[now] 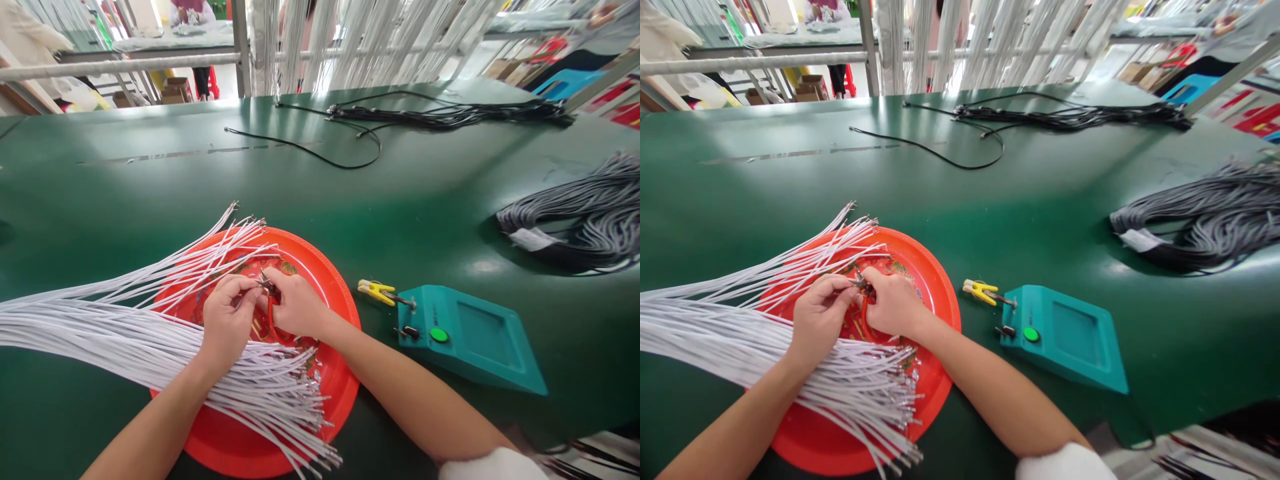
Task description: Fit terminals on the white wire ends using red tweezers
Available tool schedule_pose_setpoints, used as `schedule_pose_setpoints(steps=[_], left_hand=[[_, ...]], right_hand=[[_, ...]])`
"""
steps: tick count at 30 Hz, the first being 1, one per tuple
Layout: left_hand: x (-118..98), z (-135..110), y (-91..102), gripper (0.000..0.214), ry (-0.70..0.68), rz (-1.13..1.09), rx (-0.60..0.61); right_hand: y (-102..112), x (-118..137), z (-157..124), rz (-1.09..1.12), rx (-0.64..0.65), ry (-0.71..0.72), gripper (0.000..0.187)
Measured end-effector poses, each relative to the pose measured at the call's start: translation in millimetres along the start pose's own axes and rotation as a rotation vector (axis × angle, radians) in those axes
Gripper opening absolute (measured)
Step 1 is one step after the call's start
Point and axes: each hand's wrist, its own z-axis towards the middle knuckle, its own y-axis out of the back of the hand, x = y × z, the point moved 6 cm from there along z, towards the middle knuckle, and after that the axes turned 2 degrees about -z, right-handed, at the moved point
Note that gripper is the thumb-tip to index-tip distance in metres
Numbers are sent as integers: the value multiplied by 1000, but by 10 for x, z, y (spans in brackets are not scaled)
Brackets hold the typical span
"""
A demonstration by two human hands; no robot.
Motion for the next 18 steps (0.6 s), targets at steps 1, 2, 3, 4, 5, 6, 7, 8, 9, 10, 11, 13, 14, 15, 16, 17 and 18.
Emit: schedule_pose_setpoints(steps=[1, 2, 3, 4, 5, 6, 7, 8, 9, 10, 11, 13, 14, 15, 16, 17, 18], left_hand=[[7, 2, 2, 7, -4, -4, -1], [13, 3, 4, 6, -8, -5, -5], [18, 4, 9, 6, -12, -2, -12], [19, 4, 14, 6, -17, 7, -21], [15, 2, 22, 6, -23, 21, -33], [8, -1, 28, 7, -32, 37, -43], [-4, -5, 34, 7, -44, 54, -54], [-20, -9, 40, 8, -59, 70, -62], [-35, -14, 45, 8, -72, 83, -70], [-46, -17, 48, 8, -77, 91, -75], [-50, -18, 52, 8, -72, 94, -80], [-40, -13, 63, 7, -30, 81, -95], [-30, -9, 67, 8, -1, 67, -102], [-21, -4, 70, 8, 23, 54, -108], [-17, 0, 70, 9, 39, 44, -111], [-16, 3, 67, 9, 46, 35, -112], [-18, 4, 63, 9, 45, 30, -109]], right_hand=[[-8, 4, 0, 33, 11, 4, 9], [-19, 10, 1, 77, 24, 7, 9], [-33, 14, 5, 128, 37, 7, 10], [-48, 14, 12, 180, 50, 2, 10], [-62, 9, 21, 232, 61, -7, 10], [-71, -4, 34, 289, 64, -24, 10], [-70, -28, 49, 351, 52, -51, 9], [-55, -59, 64, 414, 20, -82, 7], [-27, -96, 75, 474, -31, -115, 6], [9, -133, 80, 525, -95, -146, 6], [44, -159, 78, 559, -155, -167, 7], [63, -151, 66, 574, -177, -155, 9], [41, -121, 59, 559, -137, -131, 9], [9, -83, 50, 533, -83, -101, 9], [-23, -49, 38, 498, -36, -76, 9], [-49, -23, 26, 461, -5, -56, 9], [-62, -9, 17, 427, 5, -45, 10]])
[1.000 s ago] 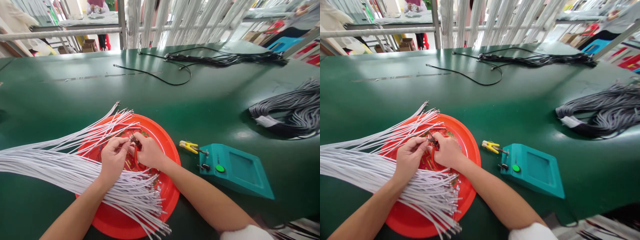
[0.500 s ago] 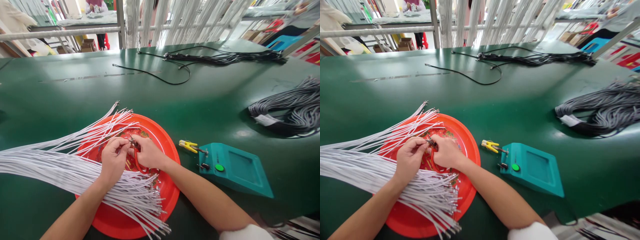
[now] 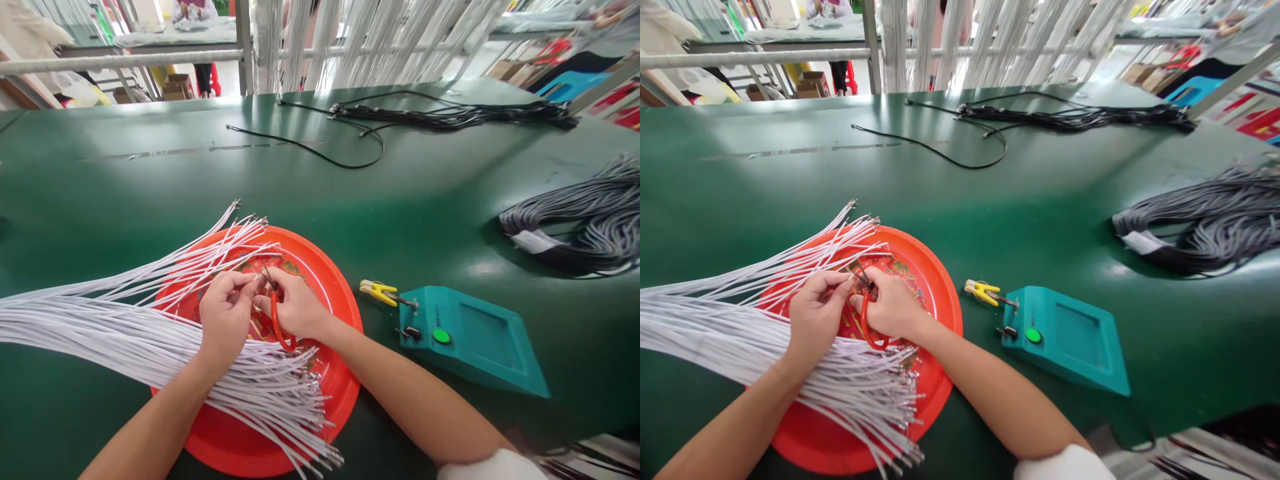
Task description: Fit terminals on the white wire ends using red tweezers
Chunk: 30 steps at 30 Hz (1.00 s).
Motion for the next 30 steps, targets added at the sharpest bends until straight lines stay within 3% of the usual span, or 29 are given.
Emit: schedule_pose_setpoints(steps=[10, 18, 23, 27, 30], left_hand=[[82, -33, -51, 7, 27, -51, 55], [62, -26, -61, 5, -13, -47, 72], [-48, -49, -19, 7, -113, 43, 39], [-110, -56, 6, 7, -179, 65, 3], [-56, -24, 31, 5, -110, 29, -41]], right_hand=[[1, 29, -8, -182, 12, 4, 12], [-19, 20, -25, -171, 48, 16, 10], [6, -57, 42, 49, 83, -103, 6], [122, -144, 87, 253, -104, -174, 10], [102, -121, 74, 346, -120, -119, 12]])
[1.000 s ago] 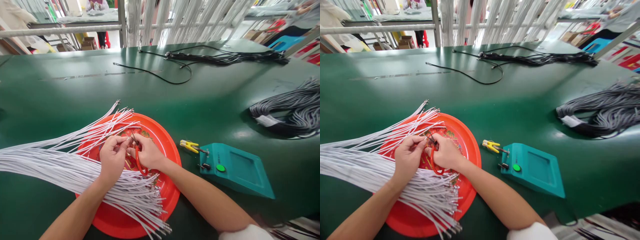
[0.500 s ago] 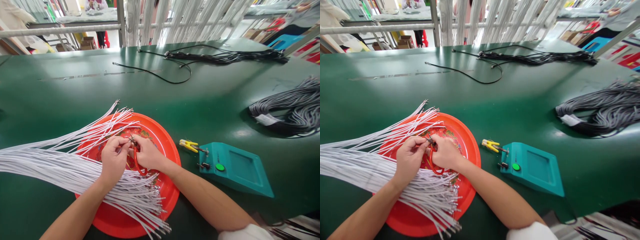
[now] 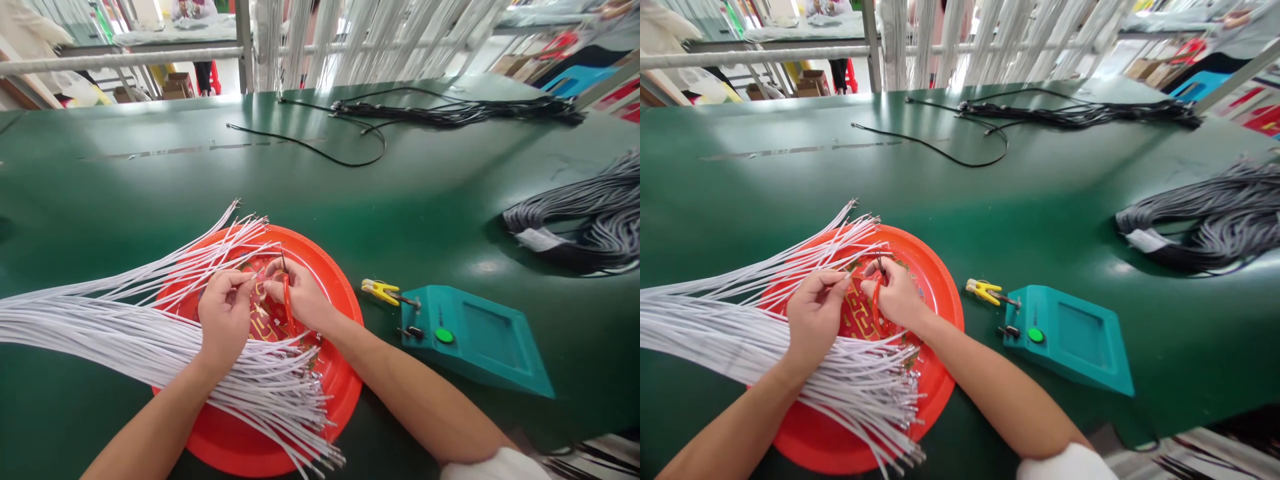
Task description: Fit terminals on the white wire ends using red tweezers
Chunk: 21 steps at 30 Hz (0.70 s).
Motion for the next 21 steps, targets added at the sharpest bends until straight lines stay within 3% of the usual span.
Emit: schedule_pose_setpoints(steps=[4, 11, 14, 21], left_hand=[[24, 16, -5, 5, 20, -4, -2], [32, 4, -29, 6, 30, 20, 26], [48, -4, -63, 7, 54, 2, 67], [171, -19, -166, 18, 335, -286, 166]], right_hand=[[-19, 36, -52, 140, -18, 49, 16], [18, 170, -101, 157, -131, 242, 21], [19, 151, -96, 189, -144, 247, 21], [61, 140, -103, 34, -189, 310, 13]])
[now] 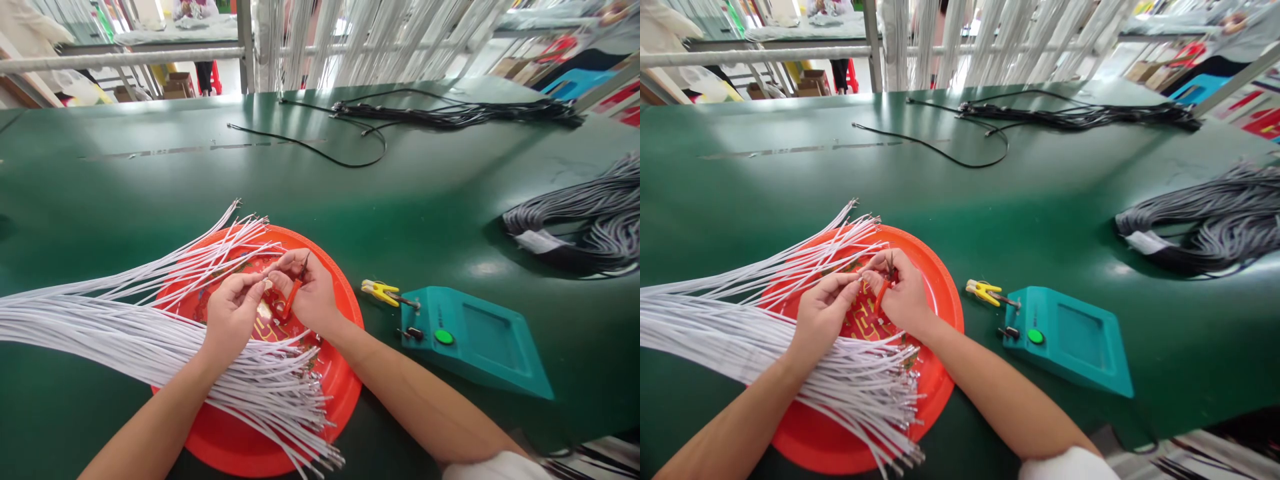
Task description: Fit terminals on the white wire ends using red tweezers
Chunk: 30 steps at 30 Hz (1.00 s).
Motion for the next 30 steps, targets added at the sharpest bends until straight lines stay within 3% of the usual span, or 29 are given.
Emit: schedule_pose_setpoints(steps=[5, 11, 14, 24, 30], left_hand=[[16, 29, 39, 22, 68, -35, -29], [-20, 28, 98, 23, 5, -23, -92], [-10, 25, 93, 21, -15, 3, -79], [-55, 16, 71, 12, -81, 65, -73], [-112, 7, 86, 7, -191, 138, -82]], right_hand=[[45, 37, 5, -202, 8, 44, 10], [-70, 19, -39, -974, 283, 146, 31], [-107, -2, -62, -1202, 331, 163, 36], [-127, -7, -58, -1333, 336, 96, 28], [-157, 45, -58, -1358, 418, 89, 23]])
